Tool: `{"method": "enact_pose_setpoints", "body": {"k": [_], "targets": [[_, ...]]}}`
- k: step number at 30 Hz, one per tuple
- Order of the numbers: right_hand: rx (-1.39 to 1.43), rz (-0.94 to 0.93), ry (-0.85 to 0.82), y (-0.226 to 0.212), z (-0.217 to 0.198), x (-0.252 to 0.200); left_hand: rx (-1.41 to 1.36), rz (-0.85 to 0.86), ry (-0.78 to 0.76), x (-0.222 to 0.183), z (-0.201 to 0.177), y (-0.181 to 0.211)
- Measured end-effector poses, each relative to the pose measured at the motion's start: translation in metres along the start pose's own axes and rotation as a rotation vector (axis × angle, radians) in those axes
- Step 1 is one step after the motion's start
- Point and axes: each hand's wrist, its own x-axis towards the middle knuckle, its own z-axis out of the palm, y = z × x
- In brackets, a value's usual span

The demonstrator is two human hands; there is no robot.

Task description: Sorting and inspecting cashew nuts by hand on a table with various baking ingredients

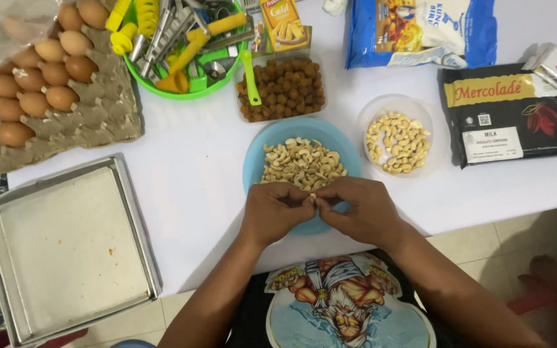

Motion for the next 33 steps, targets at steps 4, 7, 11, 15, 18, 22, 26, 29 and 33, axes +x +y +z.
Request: {"method": "enact_pose_setpoints", "body": {"k": [4,7,11,15,18,22,26,29,33], "targets": [[-0.036,-0.06,0.051,0.008,0.008,-0.003,0.026,-0.032,-0.006,0.006,0.002,-0.005],[-0.043,-0.089,0.1,0.015,0.013,-0.008,0.006,-0.09,0.0,0.003,0.005,-0.001],[-0.1,-0.119,0.108,0.016,0.015,-0.008,0.011,-0.081,0.017,0.004,0.008,0.001],[-0.114,-0.133,0.105,0.016,0.016,-0.006,0.021,-0.082,0.036,0.005,0.006,0.004],[-0.082,-0.111,0.1,0.019,0.015,-0.006,-0.006,-0.092,0.02,0.004,0.007,0.004],[-0.006,-0.099,0.07,0.021,0.014,-0.002,-0.012,-0.023,0.053,0.001,0.007,-0.006],[0.061,-0.076,0.075,0.019,0.014,-0.004,-0.01,-0.021,0.052,-0.006,0.007,-0.006],[0.058,-0.07,0.076,0.025,0.015,-0.004,-0.016,-0.029,0.044,-0.004,0.006,-0.006],[0.054,-0.042,0.076,0.024,0.013,-0.002,0.027,0.012,0.053,-0.001,0.008,-0.007]]}}
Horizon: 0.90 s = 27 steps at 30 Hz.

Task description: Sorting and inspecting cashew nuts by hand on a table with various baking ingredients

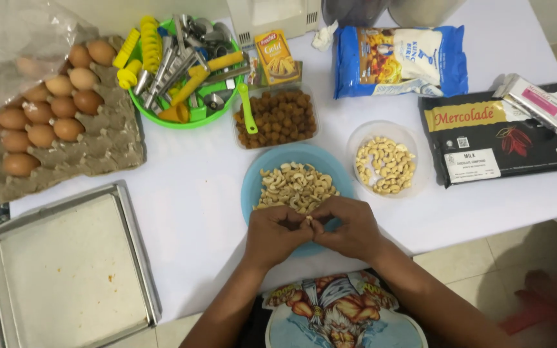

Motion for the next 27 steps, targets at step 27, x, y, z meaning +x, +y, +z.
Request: {"method": "enact_pose_setpoints", "body": {"k": [27], "targets": [[0.173,0.455,-0.177,-0.011,-0.019,0.01,0.118,0.447,-0.07,-0.008,-0.014,0.035]]}}
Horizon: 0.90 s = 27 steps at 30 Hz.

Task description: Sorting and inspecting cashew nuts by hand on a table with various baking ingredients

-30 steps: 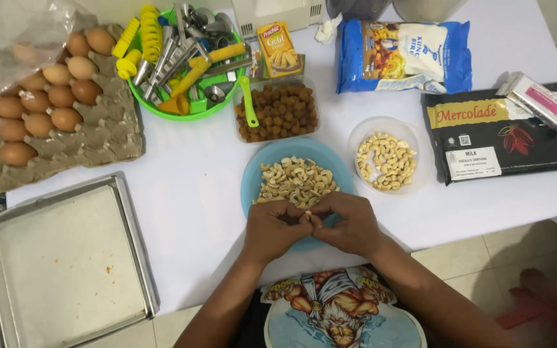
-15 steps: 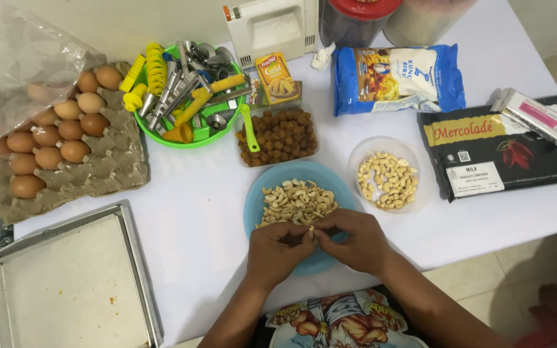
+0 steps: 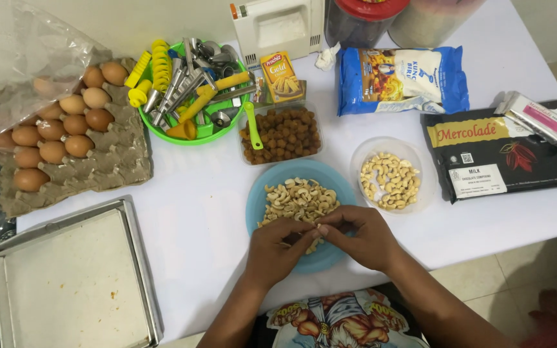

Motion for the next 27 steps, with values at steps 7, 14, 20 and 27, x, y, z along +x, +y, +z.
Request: {"method": "enact_pose_setpoints", "body": {"k": [7,14,20,27], "targets": [[0.098,0.025,0.018,0.002,0.004,0.0,0.033,-0.04,0.002,0.001,0.004,-0.004],[0.154,0.042,0.155,-0.001,0.011,-0.002,-0.098,-0.143,0.085,0.0,0.009,-0.007],[0.163,0.005,0.215,-0.002,0.014,-0.003,-0.112,-0.146,0.098,-0.001,0.01,-0.004],[0.146,-0.072,0.2,-0.021,0.016,-0.009,-0.119,-0.137,0.152,-0.001,0.012,-0.012]]}}
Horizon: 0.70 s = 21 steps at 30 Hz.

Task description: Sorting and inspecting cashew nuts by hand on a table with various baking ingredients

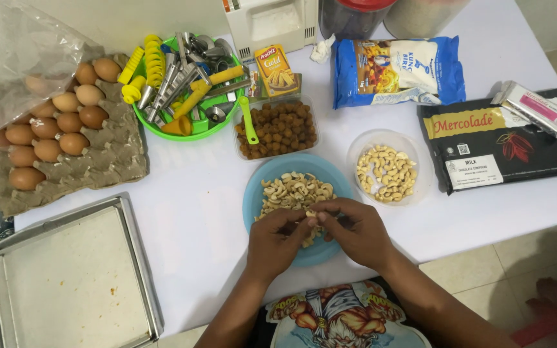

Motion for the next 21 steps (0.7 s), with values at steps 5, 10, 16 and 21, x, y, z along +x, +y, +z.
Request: {"method": "enact_pose_setpoints", "body": {"k": [5,10,16,21], "targets": [[0.004,-0.004,-0.01,0.002,0.001,-0.002,-0.01,0.016,0.039,0.001,0.002,-0.006],[-0.046,-0.09,0.016,0.006,0.001,0.003,-0.056,0.01,0.023,0.0,0.002,0.007],[-0.247,-0.27,0.062,-0.003,-0.001,0.005,-0.181,-0.064,0.023,0.004,0.002,0.011],[-0.206,-0.351,0.06,-0.006,-0.001,0.004,-0.159,0.061,0.02,0.009,0.001,0.017]]}}
